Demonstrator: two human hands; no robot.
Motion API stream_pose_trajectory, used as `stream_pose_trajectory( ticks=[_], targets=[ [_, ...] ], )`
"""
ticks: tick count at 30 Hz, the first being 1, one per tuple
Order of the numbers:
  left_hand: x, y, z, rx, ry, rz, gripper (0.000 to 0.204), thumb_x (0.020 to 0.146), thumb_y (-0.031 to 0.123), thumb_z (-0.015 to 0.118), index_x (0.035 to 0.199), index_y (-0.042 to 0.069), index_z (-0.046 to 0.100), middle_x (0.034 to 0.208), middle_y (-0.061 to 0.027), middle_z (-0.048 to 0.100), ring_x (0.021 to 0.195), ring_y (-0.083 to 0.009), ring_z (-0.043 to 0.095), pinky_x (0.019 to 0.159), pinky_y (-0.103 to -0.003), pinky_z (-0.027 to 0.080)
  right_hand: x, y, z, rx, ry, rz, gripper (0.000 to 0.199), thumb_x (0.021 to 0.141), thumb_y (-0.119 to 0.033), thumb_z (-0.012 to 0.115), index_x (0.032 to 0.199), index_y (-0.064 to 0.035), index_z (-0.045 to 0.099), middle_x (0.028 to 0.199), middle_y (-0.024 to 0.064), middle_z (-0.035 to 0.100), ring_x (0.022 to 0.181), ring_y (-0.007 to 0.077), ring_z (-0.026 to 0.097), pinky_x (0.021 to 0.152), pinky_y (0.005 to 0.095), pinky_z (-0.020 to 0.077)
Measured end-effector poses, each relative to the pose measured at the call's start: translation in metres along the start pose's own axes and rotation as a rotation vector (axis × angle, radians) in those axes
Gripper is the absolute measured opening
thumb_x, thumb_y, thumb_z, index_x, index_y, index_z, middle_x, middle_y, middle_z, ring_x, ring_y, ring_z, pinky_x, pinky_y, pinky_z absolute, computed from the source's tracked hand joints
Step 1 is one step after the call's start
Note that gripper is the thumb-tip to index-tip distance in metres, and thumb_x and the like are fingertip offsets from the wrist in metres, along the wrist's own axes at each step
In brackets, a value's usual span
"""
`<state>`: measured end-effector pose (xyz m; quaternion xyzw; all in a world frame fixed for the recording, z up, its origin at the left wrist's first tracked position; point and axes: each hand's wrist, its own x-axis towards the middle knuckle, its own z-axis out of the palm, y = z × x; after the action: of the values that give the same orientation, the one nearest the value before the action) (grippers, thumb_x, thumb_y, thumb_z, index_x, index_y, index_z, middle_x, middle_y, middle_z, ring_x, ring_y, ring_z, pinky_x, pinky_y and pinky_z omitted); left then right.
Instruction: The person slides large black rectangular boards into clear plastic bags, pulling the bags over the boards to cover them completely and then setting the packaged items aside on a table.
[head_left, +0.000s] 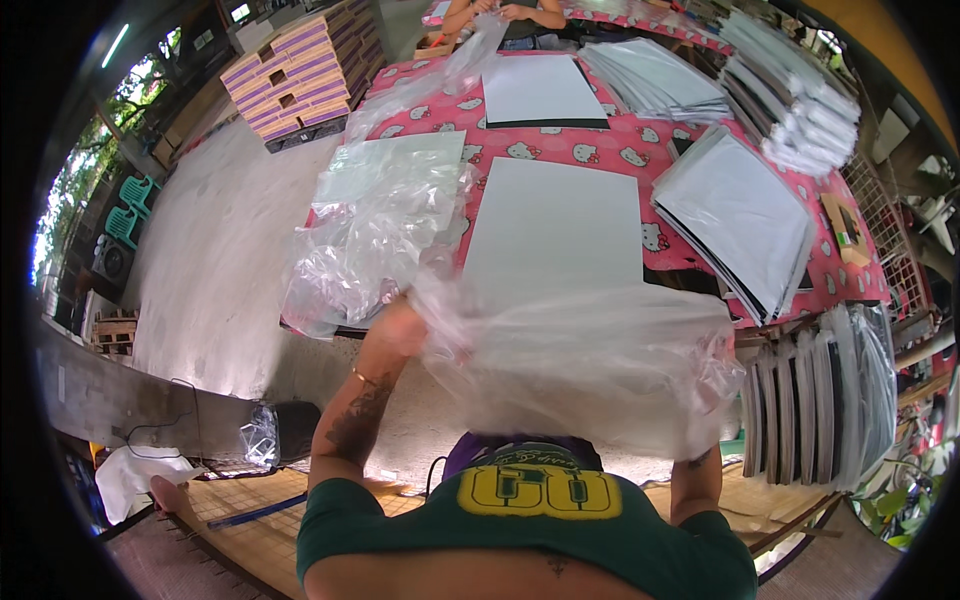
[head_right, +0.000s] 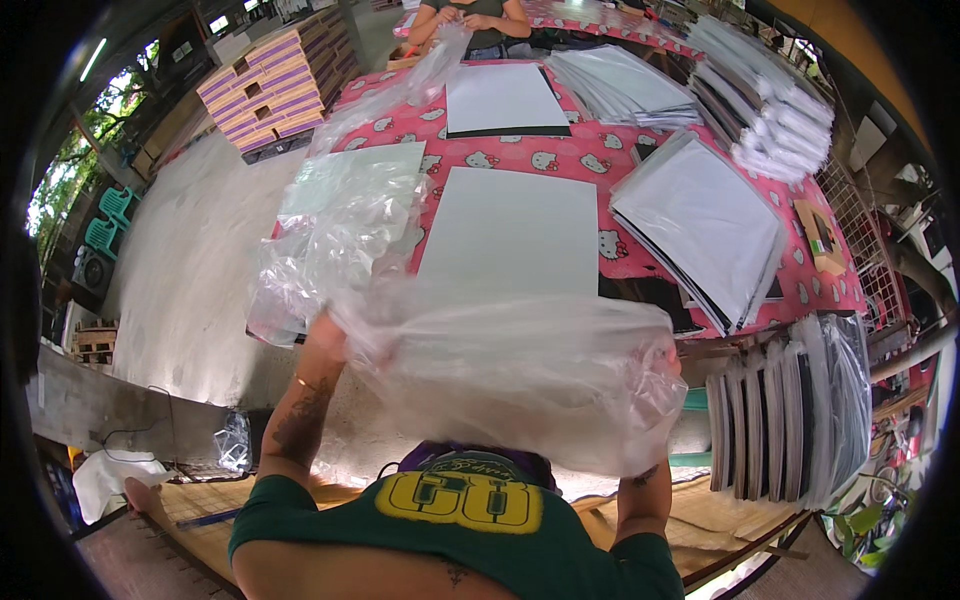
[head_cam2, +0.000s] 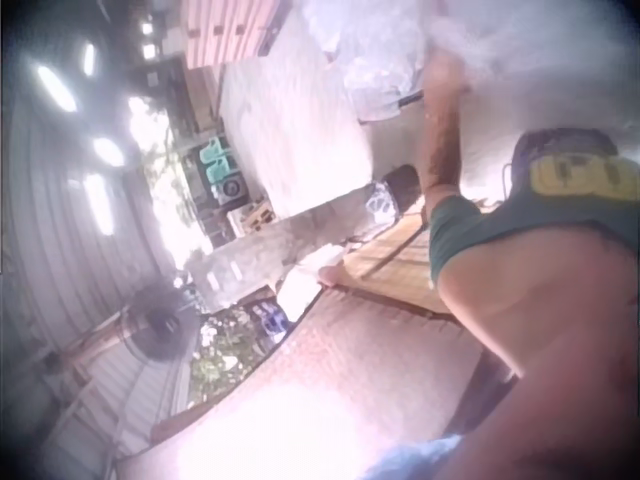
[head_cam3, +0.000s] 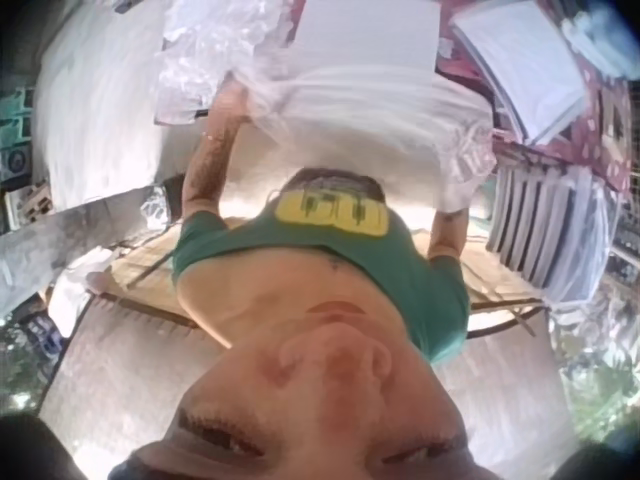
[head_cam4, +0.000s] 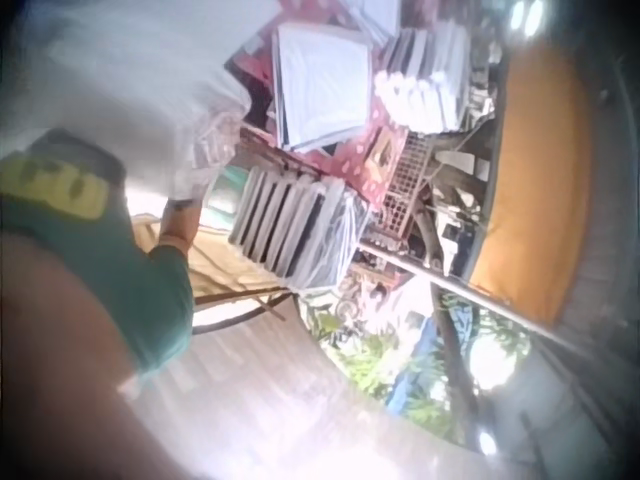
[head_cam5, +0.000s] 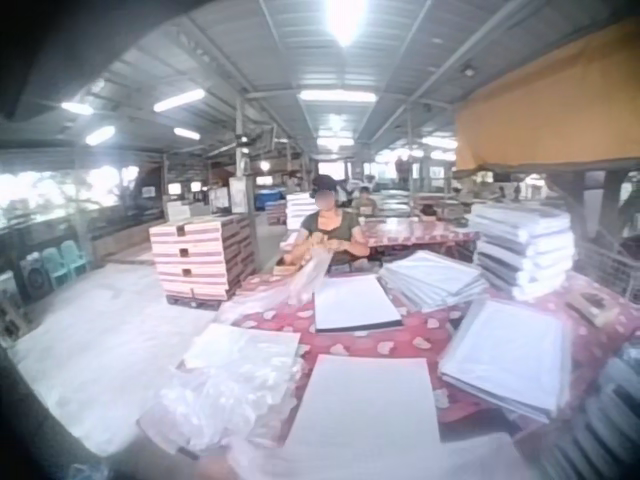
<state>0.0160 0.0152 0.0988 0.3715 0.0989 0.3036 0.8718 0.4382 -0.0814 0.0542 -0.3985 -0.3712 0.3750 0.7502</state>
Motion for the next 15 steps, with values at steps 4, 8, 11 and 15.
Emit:
stream_pose_trajectory(
  ticks=[4, 8, 11, 15],
  targets=[
    [0.016, -0.007, 0.057, 0.825, -0.096, -0.458, 0.041, 0.086, 0.028, 0.060, 0.115, -0.001, 0.057, 0.107, -0.0134, 0.062, 0.097, -0.0176, 0.058, 0.081, -0.033, 0.048, 0.033, -0.007, -0.017, -0.165, 0.159, -0.129, 0.054, 0.093, -0.045, 0.046, 0.131, -0.0071, 0.044, 0.122, 0.0118, 0.051, 0.101, 0.0260, 0.055, 0.082, 0.0368, 0.0504],
    [0.017, -0.011, 0.051, 0.556, -0.573, 0.003, 0.052, 0.085, 0.032, 0.063, 0.122, -0.003, 0.052, 0.110, -0.0163, 0.060, 0.099, -0.0254, 0.059, 0.088, -0.037, 0.046, 0.055, -0.020, -0.038, 0.219, -0.647, 0.360, 0.059, 0.085, -0.042, 0.060, 0.127, -0.0018, 0.046, 0.113, 0.0139, 0.057, 0.097, 0.0267, 0.059, 0.081, 0.0367, 0.0513],
    [-0.008, -0.003, 0.033, 0.246, -0.275, -0.096, 0.046, 0.086, 0.030, 0.062, 0.118, -0.002, 0.055, 0.115, -0.0179, 0.058, 0.102, -0.0242, 0.056, 0.089, -0.035, 0.045, 0.053, 0.011, -0.091, -0.296, -0.851, 0.336, 0.052, 0.082, -0.034, 0.066, 0.119, 0.0002, 0.053, 0.103, 0.0159, 0.062, 0.095, 0.0280, 0.062, 0.081, 0.0360, 0.0518],
    [-0.003, 0.011, 0.052, 1.171, -0.349, -0.520, 0.046, 0.090, 0.030, 0.057, 0.123, -0.001, 0.050, 0.109, -0.0161, 0.062, 0.097, -0.0225, 0.058, 0.086, -0.034, 0.046, 0.030, -0.015, -0.019, 0.500, -0.308, 0.719, 0.027, 0.081, -0.021, 0.067, 0.100, -0.0029, 0.063, 0.107, 0.0144, 0.061, 0.102, 0.0267, 0.059, 0.087, 0.0345, 0.0468]
  ],
)
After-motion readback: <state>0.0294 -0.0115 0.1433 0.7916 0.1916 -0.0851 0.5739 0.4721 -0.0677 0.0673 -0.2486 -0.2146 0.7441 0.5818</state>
